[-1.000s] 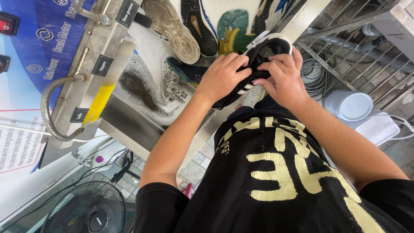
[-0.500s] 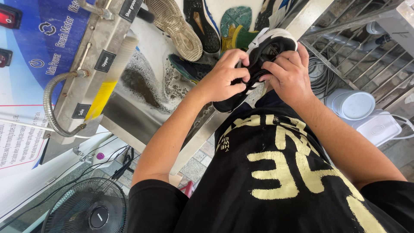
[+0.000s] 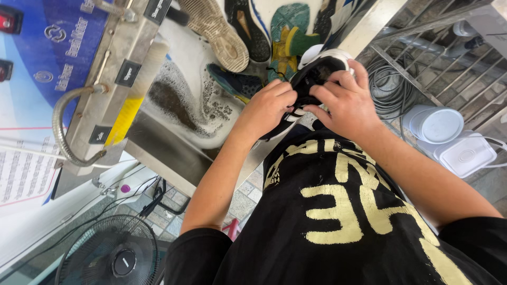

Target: The person cleans a pair of black sneakers by holding them against a rotating brush with soap and water, then rinses them under a faucet and begins to relace one of the shoes.

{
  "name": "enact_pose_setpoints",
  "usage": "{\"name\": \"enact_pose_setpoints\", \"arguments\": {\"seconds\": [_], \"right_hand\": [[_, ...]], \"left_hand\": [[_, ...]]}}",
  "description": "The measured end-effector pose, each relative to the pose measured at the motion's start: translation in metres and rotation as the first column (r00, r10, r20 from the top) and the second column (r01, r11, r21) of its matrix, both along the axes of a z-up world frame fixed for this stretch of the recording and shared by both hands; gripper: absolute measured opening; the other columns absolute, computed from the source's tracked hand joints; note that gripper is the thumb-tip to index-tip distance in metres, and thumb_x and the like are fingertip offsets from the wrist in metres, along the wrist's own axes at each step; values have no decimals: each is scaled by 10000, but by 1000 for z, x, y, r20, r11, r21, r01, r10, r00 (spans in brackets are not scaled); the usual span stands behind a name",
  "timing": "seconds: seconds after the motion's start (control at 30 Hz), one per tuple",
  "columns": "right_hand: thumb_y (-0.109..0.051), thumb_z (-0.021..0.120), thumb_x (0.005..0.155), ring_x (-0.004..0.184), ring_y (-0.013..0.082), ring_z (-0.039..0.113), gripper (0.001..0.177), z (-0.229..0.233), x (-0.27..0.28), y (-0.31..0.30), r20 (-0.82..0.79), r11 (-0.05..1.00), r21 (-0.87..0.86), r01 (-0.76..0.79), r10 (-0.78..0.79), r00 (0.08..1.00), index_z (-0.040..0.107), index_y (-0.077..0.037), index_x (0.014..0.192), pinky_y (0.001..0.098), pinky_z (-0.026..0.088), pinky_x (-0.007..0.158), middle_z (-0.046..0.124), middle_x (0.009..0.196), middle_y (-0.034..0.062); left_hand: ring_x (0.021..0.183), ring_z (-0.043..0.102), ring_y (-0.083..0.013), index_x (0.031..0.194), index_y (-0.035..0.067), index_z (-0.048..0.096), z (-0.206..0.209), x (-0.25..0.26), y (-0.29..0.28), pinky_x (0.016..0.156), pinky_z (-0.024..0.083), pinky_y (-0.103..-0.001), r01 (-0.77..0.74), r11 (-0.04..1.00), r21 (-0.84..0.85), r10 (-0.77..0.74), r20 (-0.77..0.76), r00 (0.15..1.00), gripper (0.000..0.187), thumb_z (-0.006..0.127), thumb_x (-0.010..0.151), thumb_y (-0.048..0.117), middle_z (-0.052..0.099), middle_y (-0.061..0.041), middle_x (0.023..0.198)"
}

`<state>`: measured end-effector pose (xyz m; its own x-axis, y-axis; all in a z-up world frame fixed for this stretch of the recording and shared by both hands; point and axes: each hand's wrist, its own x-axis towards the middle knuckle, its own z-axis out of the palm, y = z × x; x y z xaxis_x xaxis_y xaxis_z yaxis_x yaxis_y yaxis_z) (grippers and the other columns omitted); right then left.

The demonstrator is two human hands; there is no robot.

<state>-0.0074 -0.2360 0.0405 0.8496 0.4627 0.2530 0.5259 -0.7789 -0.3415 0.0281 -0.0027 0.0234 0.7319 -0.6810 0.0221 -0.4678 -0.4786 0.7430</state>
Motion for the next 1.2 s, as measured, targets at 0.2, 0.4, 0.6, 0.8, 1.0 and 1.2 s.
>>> {"name": "enact_pose_setpoints", "arguments": {"seconds": [0.2,0.4,0.6,0.8,1.0,1.2], "right_hand": [[-363,829,921,639,232,582,395,35,12,-1,-78,958,-275,78,-103,992,780,-117,1226,349,449,646,674,841,60],[-206,783,973,965,285,720,250,-8,31,10,-68,996,91,14,-8,998,720,-62,1167,376,589,823,732,1163,89],[-184,790,895,964,367,698,337,-27,22,-5,-382,970,174,168,-90,920,701,-26,1179,430,577,821,734,1088,165],[-75,749,870,872,367,689,435,-28,18,-6,-384,981,-51,189,-194,902,655,-10,1289,456,554,764,717,955,157],[-128,784,875,972,313,690,236,-23,19,-8,-121,999,31,38,-34,992,666,-37,1058,410,569,805,703,1049,115],[-145,788,932,846,296,684,176,-27,26,-3,-185,991,-66,120,-131,974,641,-49,939,416,548,739,682,869,89]], "left_hand": [[1038,578,-236,956,83,631,2,-4,-12,843,539,-349,46,998,-35,-34,284,958,123,635,834,65,557,-32,989],[953,560,-236,947,61,630,2,-7,-18,813,539,-361,-114,993,20,99,372,923,96,644,852,56,530,-54,921],[860,586,-286,893,44,592,8,-40,-23,762,529,-397,-378,922,-87,387,275,880,101,674,835,59,566,-96,854],[699,628,-257,913,95,686,-2,-36,-47,631,512,-394,-550,832,78,531,175,829,147,736,946,230,634,-49,725],[807,646,-251,815,38,667,-6,-22,-58,636,538,-356,-527,824,209,468,275,840,252,771,795,267,642,-88,849],[894,652,-243,841,34,664,-9,-17,-64,684,546,-369,-455,791,410,366,279,888,141,762,821,134,631,-79,893]]}}
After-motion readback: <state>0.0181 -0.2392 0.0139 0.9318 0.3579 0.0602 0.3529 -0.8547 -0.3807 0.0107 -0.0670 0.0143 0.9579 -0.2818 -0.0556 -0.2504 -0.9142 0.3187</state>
